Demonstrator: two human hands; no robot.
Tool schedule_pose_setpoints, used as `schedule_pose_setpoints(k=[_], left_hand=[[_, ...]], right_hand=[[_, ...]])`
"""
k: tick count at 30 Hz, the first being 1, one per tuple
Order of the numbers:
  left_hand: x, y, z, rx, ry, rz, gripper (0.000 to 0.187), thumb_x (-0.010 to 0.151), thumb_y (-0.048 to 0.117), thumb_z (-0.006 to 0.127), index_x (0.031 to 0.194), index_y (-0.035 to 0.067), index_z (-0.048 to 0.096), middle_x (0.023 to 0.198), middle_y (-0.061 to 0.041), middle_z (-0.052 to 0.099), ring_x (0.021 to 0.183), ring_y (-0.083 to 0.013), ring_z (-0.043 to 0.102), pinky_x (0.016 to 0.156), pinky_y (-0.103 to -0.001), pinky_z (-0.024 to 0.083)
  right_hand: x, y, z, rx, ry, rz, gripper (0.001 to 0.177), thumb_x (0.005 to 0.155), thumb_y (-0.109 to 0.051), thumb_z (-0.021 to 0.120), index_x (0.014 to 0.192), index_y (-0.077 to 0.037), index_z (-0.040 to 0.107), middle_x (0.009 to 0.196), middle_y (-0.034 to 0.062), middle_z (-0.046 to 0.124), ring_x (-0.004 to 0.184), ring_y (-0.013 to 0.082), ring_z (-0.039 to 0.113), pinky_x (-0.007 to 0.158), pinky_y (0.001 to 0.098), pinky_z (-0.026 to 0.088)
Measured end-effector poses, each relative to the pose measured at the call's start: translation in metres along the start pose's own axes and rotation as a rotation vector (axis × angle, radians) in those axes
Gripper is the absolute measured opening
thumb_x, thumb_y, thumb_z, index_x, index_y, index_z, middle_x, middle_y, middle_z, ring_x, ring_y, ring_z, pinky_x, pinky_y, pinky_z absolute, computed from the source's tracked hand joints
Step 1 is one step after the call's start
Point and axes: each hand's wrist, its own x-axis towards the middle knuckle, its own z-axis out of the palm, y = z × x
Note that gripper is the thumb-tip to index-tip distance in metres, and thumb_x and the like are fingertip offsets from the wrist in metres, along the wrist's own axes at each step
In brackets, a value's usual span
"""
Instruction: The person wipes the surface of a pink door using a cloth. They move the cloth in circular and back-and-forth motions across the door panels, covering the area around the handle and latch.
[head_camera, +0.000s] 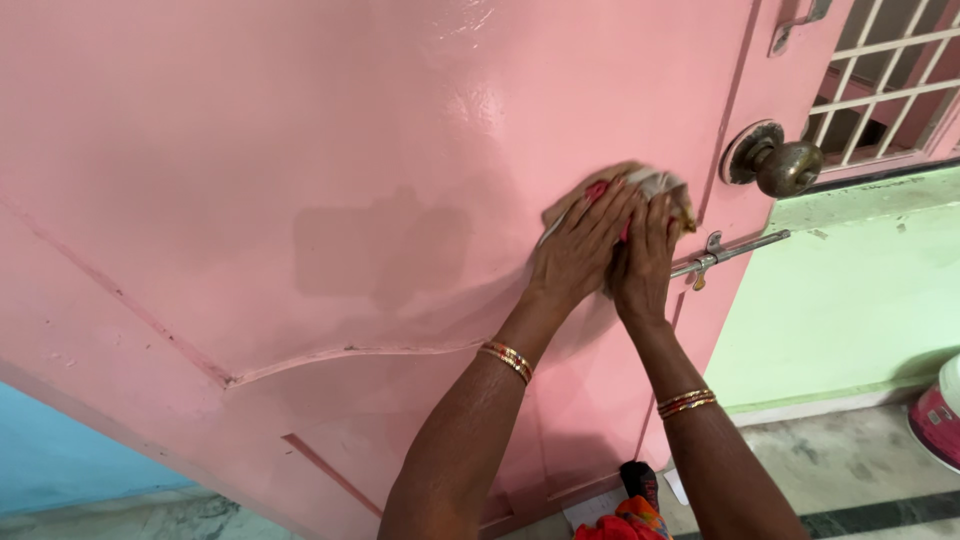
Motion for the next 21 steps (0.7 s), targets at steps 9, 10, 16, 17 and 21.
schedule_pose_setpoints(k=[9, 10, 16, 17, 21], left_hand=[[0.009, -0.056, -0.033, -0.044, 0.202, -0.120, 0.061, 0.107, 0.023, 0.045, 0.164, 0.003, 0.034, 0.171, -0.010, 0.030, 0.160, -0.0222, 0.020, 0.130, -0.046, 0.011], [-0.003, -0.058, -0.034, -0.062, 0.222, -0.145, 0.060, 0.108, 0.023, 0.045, 0.163, 0.002, 0.035, 0.170, -0.010, 0.032, 0.160, -0.0227, 0.022, 0.130, -0.046, 0.012], [-0.057, -0.028, -0.019, -0.170, 0.197, -0.318, 0.059, 0.106, 0.025, 0.049, 0.160, 0.003, 0.038, 0.166, -0.012, 0.036, 0.157, -0.0251, 0.029, 0.128, -0.048, 0.020], [-0.061, -0.021, -0.012, -0.163, 0.176, -0.324, 0.059, 0.106, 0.026, 0.049, 0.160, 0.004, 0.038, 0.166, -0.011, 0.036, 0.157, -0.0245, 0.028, 0.127, -0.048, 0.019], [-0.061, 0.009, 0.014, -0.135, 0.111, -0.297, 0.060, 0.106, 0.029, 0.048, 0.160, 0.006, 0.037, 0.167, -0.008, 0.035, 0.157, -0.0228, 0.026, 0.126, -0.048, 0.017]], right_hand=[[0.069, -0.042, -0.001, 0.125, 0.093, -0.082, 0.061, 0.100, 0.010, 0.052, 0.158, 0.000, 0.041, 0.168, 0.0240, 0.029, 0.159, 0.0425, 0.024, 0.131, 0.0515, 0.028], [0.068, -0.050, -0.001, 0.140, 0.071, -0.111, 0.062, 0.098, 0.009, 0.054, 0.158, -0.001, 0.040, 0.167, 0.0235, 0.029, 0.158, 0.0423, 0.024, 0.131, 0.0524, 0.027], [0.030, -0.057, -0.008, 0.148, -0.119, -0.220, 0.064, 0.097, -0.003, 0.065, 0.156, -0.003, 0.042, 0.167, 0.0219, 0.030, 0.157, 0.0412, 0.025, 0.128, 0.0598, 0.022], [0.023, -0.050, -0.007, 0.138, -0.139, -0.226, 0.064, 0.097, -0.003, 0.065, 0.156, -0.003, 0.042, 0.167, 0.0219, 0.030, 0.158, 0.0408, 0.025, 0.129, 0.0600, 0.021], [-0.002, -0.017, -0.006, -0.001, -0.191, -0.236, 0.063, 0.098, -0.008, 0.065, 0.156, 0.000, 0.041, 0.165, 0.0234, 0.033, 0.157, 0.0386, 0.028, 0.128, 0.0627, 0.018]])
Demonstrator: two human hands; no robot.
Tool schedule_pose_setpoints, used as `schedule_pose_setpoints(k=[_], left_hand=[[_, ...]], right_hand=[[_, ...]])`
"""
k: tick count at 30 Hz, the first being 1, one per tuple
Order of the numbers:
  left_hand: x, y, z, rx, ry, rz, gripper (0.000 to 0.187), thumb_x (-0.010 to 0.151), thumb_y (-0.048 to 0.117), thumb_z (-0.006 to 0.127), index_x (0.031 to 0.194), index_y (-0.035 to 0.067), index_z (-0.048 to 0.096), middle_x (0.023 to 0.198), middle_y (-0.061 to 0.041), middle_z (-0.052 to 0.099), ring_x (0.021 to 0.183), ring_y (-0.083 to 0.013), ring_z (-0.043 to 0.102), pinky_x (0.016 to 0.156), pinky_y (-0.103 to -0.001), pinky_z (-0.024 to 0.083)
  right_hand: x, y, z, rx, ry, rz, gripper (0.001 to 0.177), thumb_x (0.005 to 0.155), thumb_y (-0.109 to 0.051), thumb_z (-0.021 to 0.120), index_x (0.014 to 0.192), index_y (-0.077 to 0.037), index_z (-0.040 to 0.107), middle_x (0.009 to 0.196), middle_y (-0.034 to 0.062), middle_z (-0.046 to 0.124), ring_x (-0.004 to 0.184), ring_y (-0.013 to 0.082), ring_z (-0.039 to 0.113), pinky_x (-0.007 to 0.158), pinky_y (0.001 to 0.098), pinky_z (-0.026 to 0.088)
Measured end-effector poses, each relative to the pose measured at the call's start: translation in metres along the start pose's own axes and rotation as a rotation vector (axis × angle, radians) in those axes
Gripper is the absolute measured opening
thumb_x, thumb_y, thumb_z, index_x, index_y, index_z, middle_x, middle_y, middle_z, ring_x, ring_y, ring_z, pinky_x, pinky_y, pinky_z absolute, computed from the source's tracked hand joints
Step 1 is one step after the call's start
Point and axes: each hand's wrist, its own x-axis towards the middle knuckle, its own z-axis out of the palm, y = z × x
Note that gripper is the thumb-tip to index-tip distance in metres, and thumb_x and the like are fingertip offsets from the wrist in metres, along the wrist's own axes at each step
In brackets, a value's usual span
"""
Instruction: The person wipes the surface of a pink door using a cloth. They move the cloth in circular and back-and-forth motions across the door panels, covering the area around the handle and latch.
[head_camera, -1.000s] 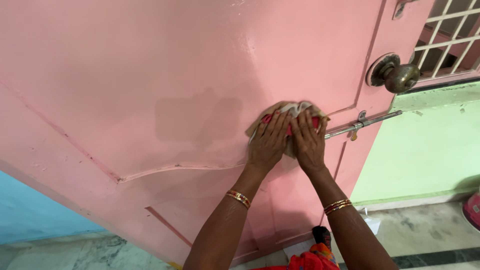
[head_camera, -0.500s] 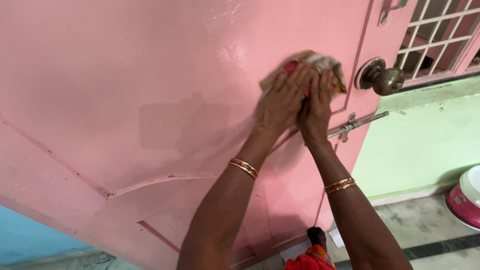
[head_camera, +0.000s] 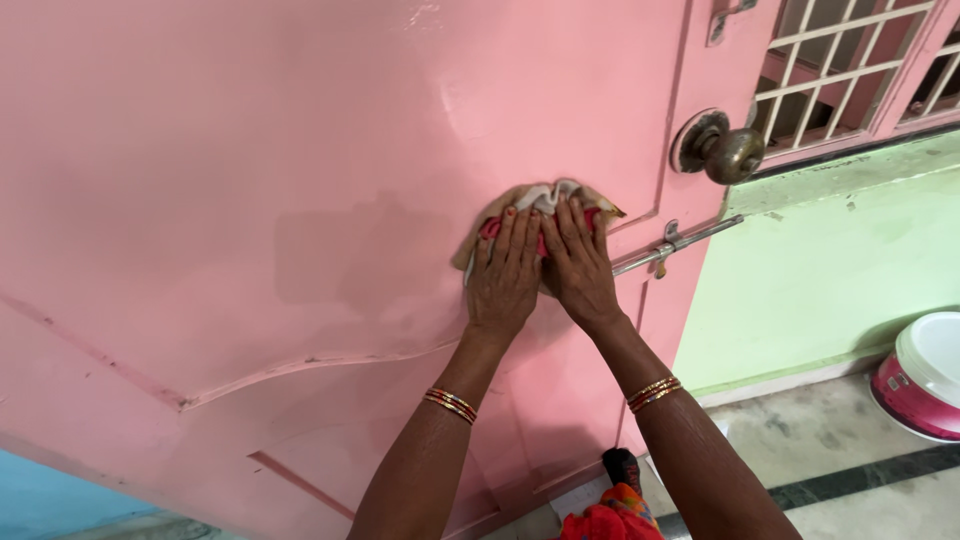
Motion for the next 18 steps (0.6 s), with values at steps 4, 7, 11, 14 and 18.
schedule_pose_setpoints(k=[4, 7, 11, 14, 18], left_hand=[[0.009, 0.021, 0.016, 0.025, -0.021, 0.077, 0.064, 0.102, 0.029, 0.048, 0.161, 0.007, 0.037, 0.168, -0.006, 0.034, 0.157, -0.0203, 0.024, 0.125, -0.046, 0.014], [0.024, 0.031, 0.016, -0.025, -0.087, 0.134, 0.068, 0.099, 0.029, 0.049, 0.161, 0.006, 0.035, 0.169, -0.006, 0.033, 0.158, -0.0197, 0.023, 0.128, -0.044, 0.013], [0.059, 0.042, 0.012, 0.034, -0.121, 0.279, 0.068, 0.101, 0.028, 0.047, 0.162, 0.001, 0.031, 0.170, -0.010, 0.030, 0.159, -0.0222, 0.020, 0.130, -0.043, 0.009], [0.091, 0.048, 0.014, 0.072, -0.124, 0.379, 0.068, 0.102, 0.027, 0.045, 0.163, 0.002, 0.029, 0.171, -0.009, 0.027, 0.159, -0.0212, 0.017, 0.131, -0.040, 0.005], [0.117, 0.043, 0.007, 0.087, -0.115, 0.448, 0.067, 0.102, 0.028, 0.043, 0.163, 0.005, 0.028, 0.171, -0.007, 0.025, 0.159, -0.0197, 0.013, 0.130, -0.040, 0.001]], right_hand=[[-0.019, 0.021, 0.001, -0.045, -0.007, 0.073, 0.067, 0.094, -0.009, 0.063, 0.155, 0.001, 0.037, 0.163, 0.0250, 0.032, 0.155, 0.0384, 0.029, 0.124, 0.0652, 0.014], [-0.024, 0.033, 0.001, -0.084, -0.007, 0.161, 0.070, 0.092, -0.004, 0.060, 0.157, 0.002, 0.035, 0.165, 0.0252, 0.030, 0.156, 0.0378, 0.027, 0.124, 0.0658, 0.013], [-0.021, 0.051, -0.002, -0.042, 0.022, 0.309, 0.071, 0.094, 0.001, 0.056, 0.160, 0.003, 0.029, 0.167, 0.0283, 0.026, 0.157, 0.0395, 0.024, 0.126, 0.0631, 0.014], [-0.012, 0.062, -0.008, 0.002, 0.078, 0.338, 0.070, 0.099, 0.005, 0.052, 0.162, 0.005, 0.023, 0.169, 0.0278, 0.025, 0.159, 0.0421, 0.023, 0.127, 0.0600, 0.020], [0.002, 0.060, -0.020, 0.063, 0.098, 0.360, 0.074, 0.095, 0.009, 0.048, 0.163, 0.005, 0.019, 0.167, 0.0299, 0.022, 0.156, 0.0475, 0.022, 0.124, 0.0535, 0.031]])
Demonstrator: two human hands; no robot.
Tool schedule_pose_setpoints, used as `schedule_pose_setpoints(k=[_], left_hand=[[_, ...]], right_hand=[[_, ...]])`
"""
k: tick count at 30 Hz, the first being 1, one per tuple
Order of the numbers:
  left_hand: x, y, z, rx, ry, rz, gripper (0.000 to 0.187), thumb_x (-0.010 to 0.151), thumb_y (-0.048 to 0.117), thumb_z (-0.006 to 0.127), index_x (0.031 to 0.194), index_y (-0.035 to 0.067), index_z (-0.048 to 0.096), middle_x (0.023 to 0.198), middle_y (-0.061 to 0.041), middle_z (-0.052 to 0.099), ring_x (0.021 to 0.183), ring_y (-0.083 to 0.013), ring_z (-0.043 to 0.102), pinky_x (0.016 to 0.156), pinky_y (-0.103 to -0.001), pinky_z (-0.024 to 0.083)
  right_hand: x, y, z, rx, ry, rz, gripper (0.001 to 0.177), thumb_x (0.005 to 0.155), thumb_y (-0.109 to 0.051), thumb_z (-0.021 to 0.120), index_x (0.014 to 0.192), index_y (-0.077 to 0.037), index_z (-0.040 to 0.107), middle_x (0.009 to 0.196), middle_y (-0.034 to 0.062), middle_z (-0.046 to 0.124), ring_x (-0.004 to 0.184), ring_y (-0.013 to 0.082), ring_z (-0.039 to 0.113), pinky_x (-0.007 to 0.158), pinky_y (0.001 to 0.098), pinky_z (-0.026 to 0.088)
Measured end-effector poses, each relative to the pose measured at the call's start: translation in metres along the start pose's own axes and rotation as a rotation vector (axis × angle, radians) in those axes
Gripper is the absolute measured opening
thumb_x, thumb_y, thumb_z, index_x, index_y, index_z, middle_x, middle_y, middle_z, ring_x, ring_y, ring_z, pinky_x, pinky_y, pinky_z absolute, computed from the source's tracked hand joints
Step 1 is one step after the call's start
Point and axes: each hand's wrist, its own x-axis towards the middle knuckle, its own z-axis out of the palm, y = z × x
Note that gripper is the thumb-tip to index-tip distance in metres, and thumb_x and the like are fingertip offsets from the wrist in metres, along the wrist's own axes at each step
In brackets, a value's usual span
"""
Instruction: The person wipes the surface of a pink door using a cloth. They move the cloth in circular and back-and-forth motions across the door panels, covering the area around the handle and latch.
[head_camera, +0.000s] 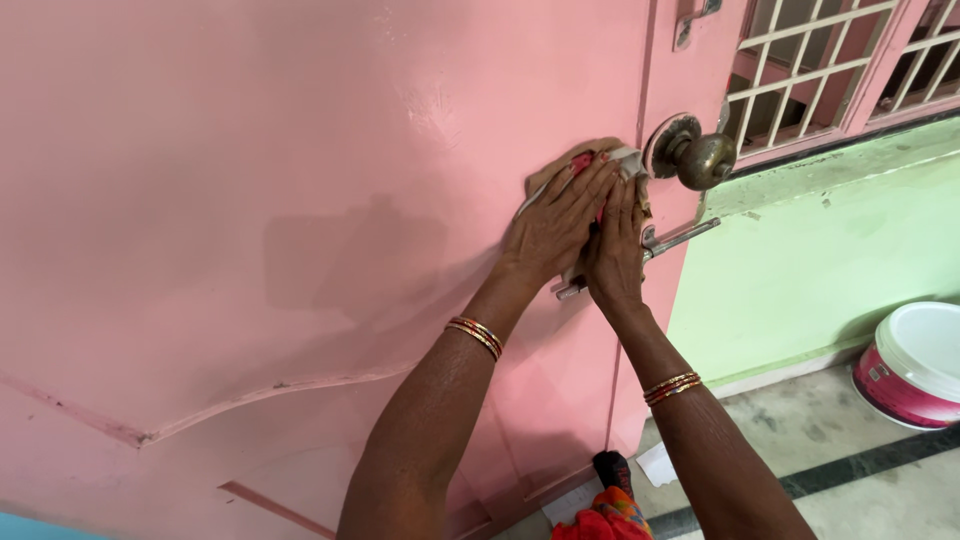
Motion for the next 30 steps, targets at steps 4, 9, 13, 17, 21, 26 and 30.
schedule_pose_setpoints(k=[4, 9, 13, 17, 21, 26, 30], left_hand=[[0.020, -0.024, -0.014, 0.030, 0.020, -0.013, 0.065, 0.104, 0.028, 0.042, 0.164, 0.007, 0.028, 0.171, -0.005, 0.025, 0.159, -0.0183, 0.012, 0.130, -0.041, -0.001], [0.043, -0.060, -0.035, 0.016, 0.109, -0.074, 0.067, 0.102, 0.026, 0.047, 0.164, 0.005, 0.030, 0.172, -0.007, 0.025, 0.160, -0.0196, 0.012, 0.130, -0.043, -0.001], [0.029, -0.088, -0.053, -0.052, 0.239, -0.170, 0.067, 0.102, 0.025, 0.050, 0.164, 0.004, 0.032, 0.171, -0.011, 0.028, 0.159, -0.0212, 0.015, 0.130, -0.045, 0.003], [-0.022, -0.094, -0.061, 0.079, 0.262, -0.235, 0.064, 0.108, 0.025, 0.051, 0.164, 0.000, 0.034, 0.171, -0.013, 0.031, 0.161, -0.0251, 0.019, 0.133, -0.047, 0.006], [-0.063, -0.063, -0.047, -0.030, 0.280, -0.308, 0.061, 0.110, 0.027, 0.048, 0.163, 0.000, 0.035, 0.169, -0.014, 0.032, 0.160, -0.0264, 0.020, 0.131, -0.048, 0.007], [-0.059, -0.031, -0.024, 0.085, 0.118, -0.227, 0.066, 0.103, 0.029, 0.047, 0.162, 0.003, 0.033, 0.169, -0.010, 0.031, 0.159, -0.0237, 0.018, 0.128, -0.047, 0.005], [-0.027, -0.025, -0.030, 0.078, 0.063, -0.158, 0.070, 0.103, 0.034, 0.048, 0.163, 0.001, 0.031, 0.170, -0.012, 0.029, 0.159, -0.0248, 0.016, 0.129, -0.045, 0.005]], right_hand=[[0.034, -0.014, -0.007, 0.114, -0.001, 0.102, 0.071, 0.098, 0.008, 0.045, 0.164, 0.000, 0.019, 0.170, 0.0252, 0.022, 0.155, 0.0458, 0.027, 0.117, 0.0500, 0.039], [0.084, -0.029, -0.013, 0.026, 0.135, -0.062, 0.074, 0.103, 0.009, 0.049, 0.169, -0.006, 0.020, 0.173, 0.0239, 0.019, 0.160, 0.0459, 0.024, 0.127, 0.0507, 0.037], [0.113, -0.056, -0.005, 0.025, 0.145, -0.121, 0.071, 0.101, 0.006, 0.056, 0.165, -0.005, 0.026, 0.172, 0.0219, 0.021, 0.159, 0.0451, 0.025, 0.124, 0.0462, 0.040], [0.100, -0.089, 0.004, 0.081, 0.182, -0.270, 0.071, 0.098, 0.005, 0.061, 0.163, -0.004, 0.033, 0.171, 0.0218, 0.021, 0.159, 0.0422, 0.026, 0.130, 0.0547, 0.030], [0.063, -0.089, 0.002, 0.131, 0.126, -0.367, 0.068, 0.094, 0.008, 0.060, 0.157, -0.003, 0.039, 0.168, 0.0220, 0.027, 0.158, 0.0437, 0.026, 0.129, 0.0562, 0.029], [0.030, -0.043, 0.008, 0.076, 0.087, -0.320, 0.065, 0.094, 0.008, 0.059, 0.156, -0.002, 0.042, 0.166, 0.0227, 0.033, 0.155, 0.0420, 0.032, 0.128, 0.0542, 0.029], [0.035, -0.020, 0.011, 0.113, 0.163, -0.242, 0.064, 0.096, 0.009, 0.055, 0.157, 0.003, 0.037, 0.165, 0.0256, 0.029, 0.155, 0.0442, 0.030, 0.126, 0.0540, 0.031]])
